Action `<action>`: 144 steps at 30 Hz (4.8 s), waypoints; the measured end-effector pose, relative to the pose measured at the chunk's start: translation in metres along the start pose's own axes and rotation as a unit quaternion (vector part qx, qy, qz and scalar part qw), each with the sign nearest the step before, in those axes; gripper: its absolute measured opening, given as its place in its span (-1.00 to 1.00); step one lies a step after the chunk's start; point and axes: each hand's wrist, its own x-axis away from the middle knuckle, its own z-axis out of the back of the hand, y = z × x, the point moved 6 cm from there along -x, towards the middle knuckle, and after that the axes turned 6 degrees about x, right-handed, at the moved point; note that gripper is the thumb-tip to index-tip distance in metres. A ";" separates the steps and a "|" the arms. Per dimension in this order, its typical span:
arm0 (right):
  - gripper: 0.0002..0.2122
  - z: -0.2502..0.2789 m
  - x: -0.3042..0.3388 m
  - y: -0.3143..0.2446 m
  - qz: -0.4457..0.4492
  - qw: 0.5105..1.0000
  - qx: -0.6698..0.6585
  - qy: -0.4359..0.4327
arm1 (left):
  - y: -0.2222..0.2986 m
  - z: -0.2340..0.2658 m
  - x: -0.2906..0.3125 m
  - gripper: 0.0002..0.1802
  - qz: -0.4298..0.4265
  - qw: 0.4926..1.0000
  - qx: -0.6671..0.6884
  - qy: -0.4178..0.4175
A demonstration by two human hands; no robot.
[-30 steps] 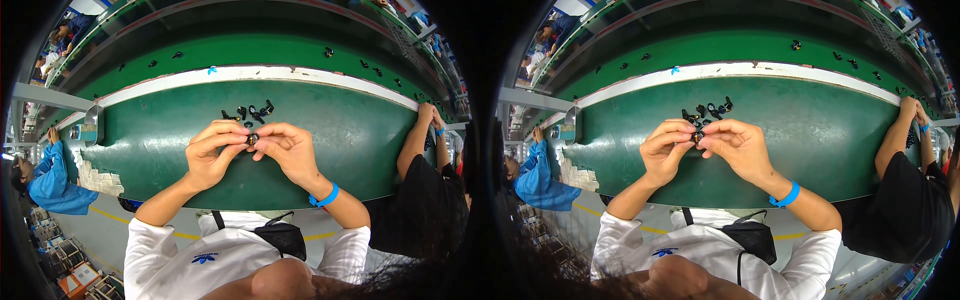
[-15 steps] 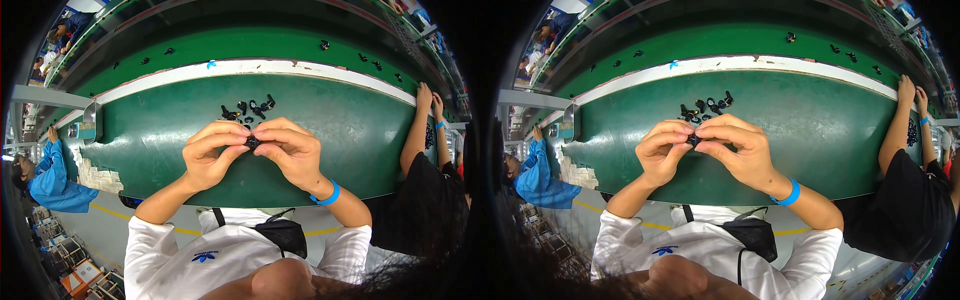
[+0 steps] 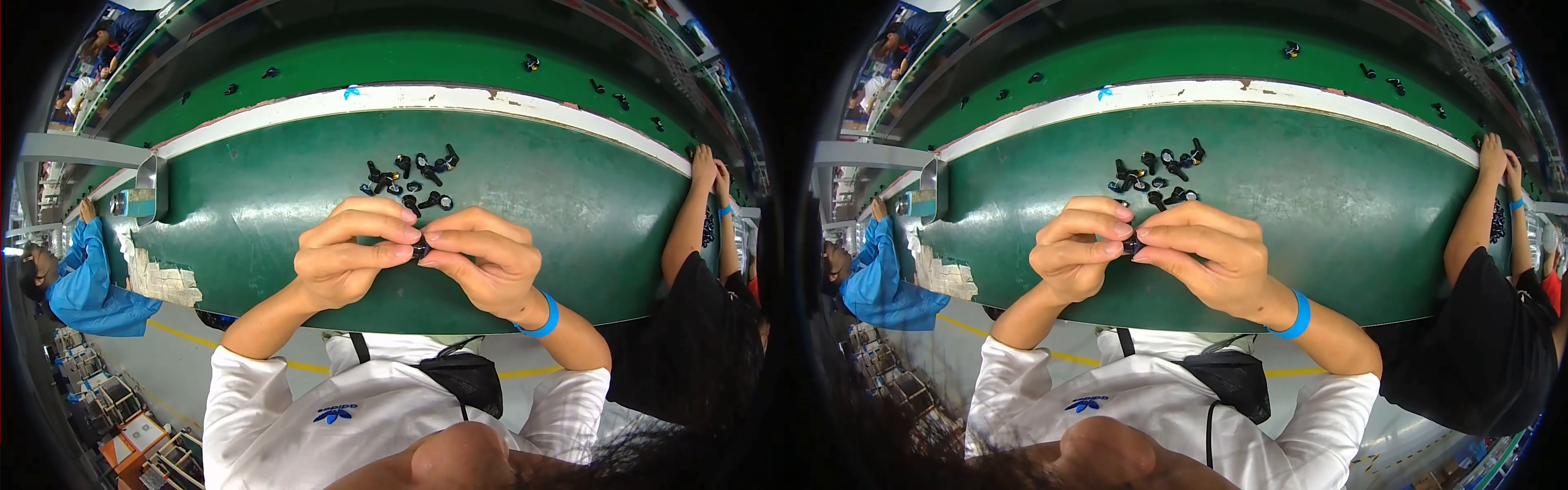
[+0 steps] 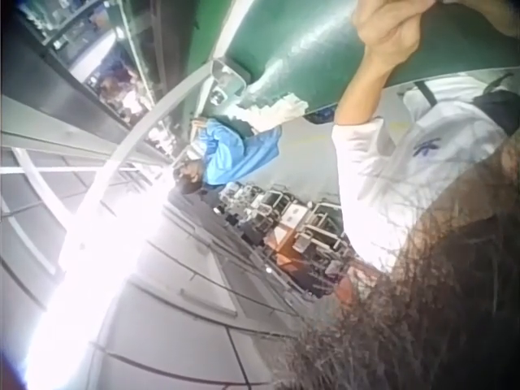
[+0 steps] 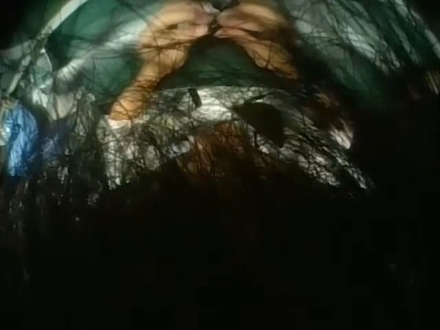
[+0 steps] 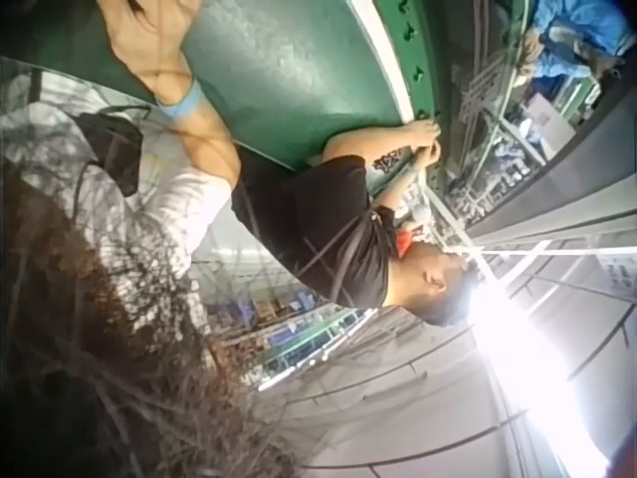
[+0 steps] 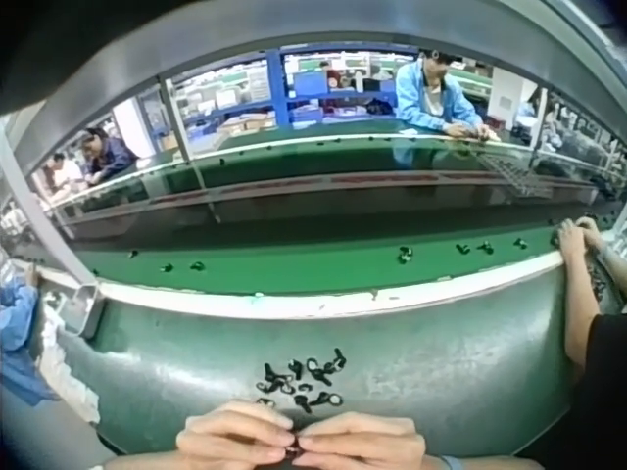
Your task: The person assembles small plastic electronic components by hand on a factory production line.
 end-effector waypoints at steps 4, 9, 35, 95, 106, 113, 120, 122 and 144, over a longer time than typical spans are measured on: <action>-0.79 -0.001 0.000 -0.001 0.001 1.000 -0.015 -0.002 | 0.002 0.000 0.001 -0.79 -0.011 1.000 -0.014 -0.005; -0.78 0.001 -0.003 -0.004 0.020 1.000 -0.016 -0.007 | 0.001 -0.001 0.000 -0.79 -0.002 1.000 -0.006 -0.001; -0.80 -0.001 0.002 0.000 -0.020 0.996 -0.091 -0.012 | 0.006 0.003 0.002 -0.81 -0.049 0.999 -0.014 -0.007; -0.87 -0.004 0.006 0.002 -0.050 0.994 -0.090 -0.022 | 0.015 -0.001 -0.003 -0.77 -0.069 0.994 -0.075 -0.043; -0.89 -0.011 0.014 0.021 -0.193 0.944 -0.266 -0.013 | 0.002 -0.001 -0.003 -0.78 0.014 0.997 -0.081 -0.014; -0.82 -0.014 0.018 0.024 -0.247 0.910 -0.333 0.014 | -0.009 -0.003 -0.001 -0.84 0.050 0.998 0.032 -0.014; -0.81 -0.002 0.006 0.007 -0.083 0.990 -0.114 -0.012 | -0.008 -0.001 -0.002 -0.88 0.058 0.994 0.086 0.026; -0.80 0.000 0.002 0.002 -0.071 0.993 -0.098 -0.004 | -0.005 -0.002 -0.002 -0.91 0.047 0.994 0.089 0.041; -0.80 -0.001 0.003 -0.005 -0.008 0.996 -0.086 0.006 | 0.009 -0.001 -0.001 -0.74 -0.021 0.999 0.047 0.013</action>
